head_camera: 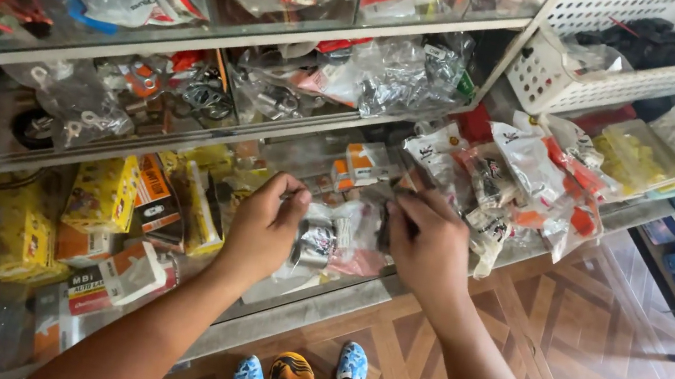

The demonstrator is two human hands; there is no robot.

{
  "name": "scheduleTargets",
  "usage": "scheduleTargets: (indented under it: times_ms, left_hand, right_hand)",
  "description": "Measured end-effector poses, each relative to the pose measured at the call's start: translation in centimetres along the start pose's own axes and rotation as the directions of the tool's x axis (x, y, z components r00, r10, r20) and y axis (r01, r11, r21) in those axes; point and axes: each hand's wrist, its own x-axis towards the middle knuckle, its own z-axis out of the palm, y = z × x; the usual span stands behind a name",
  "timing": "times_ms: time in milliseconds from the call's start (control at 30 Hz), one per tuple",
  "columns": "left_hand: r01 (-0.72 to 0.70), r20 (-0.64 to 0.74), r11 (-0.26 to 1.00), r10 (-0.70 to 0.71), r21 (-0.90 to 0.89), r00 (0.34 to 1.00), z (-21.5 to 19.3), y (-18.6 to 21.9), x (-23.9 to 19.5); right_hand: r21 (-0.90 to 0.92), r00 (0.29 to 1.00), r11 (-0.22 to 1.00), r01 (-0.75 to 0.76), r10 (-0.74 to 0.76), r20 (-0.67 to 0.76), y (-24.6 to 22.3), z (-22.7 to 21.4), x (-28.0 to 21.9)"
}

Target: The person wipes the glass surface of a display counter with a dark cloth. They move various packaged items, including small boxes and plastic bags containing hardware, aside to clean underneath them and then place them back on the counter.

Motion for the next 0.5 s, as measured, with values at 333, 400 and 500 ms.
scheduleTargets:
  times_ms: [333,400,500]
  left_hand:
    - [-0.047,0.034,0.998,0.046,0.034,0.998,0.2,0.4,-0.2]
    - [-0.059,0.001,0.998,0.059,0.03,0.998,0.0,0.7,-0.3]
    - [-0.075,0.007,0.997,0.075,0.01,0.997,0.1,0.6,-0.3]
  right_hand:
    - [0.087,0.991,0.993,0.077,-0.085,0.102,-4.0,1.1,-3.1]
    - [-0.187,0.986,0.982,-0.022,0.053,0.158,-3.9,0.4,-3.1]
    - [-0.312,0.94,0.945,-0.101,0.193,0.281,-1.6,-0.5,-2.0]
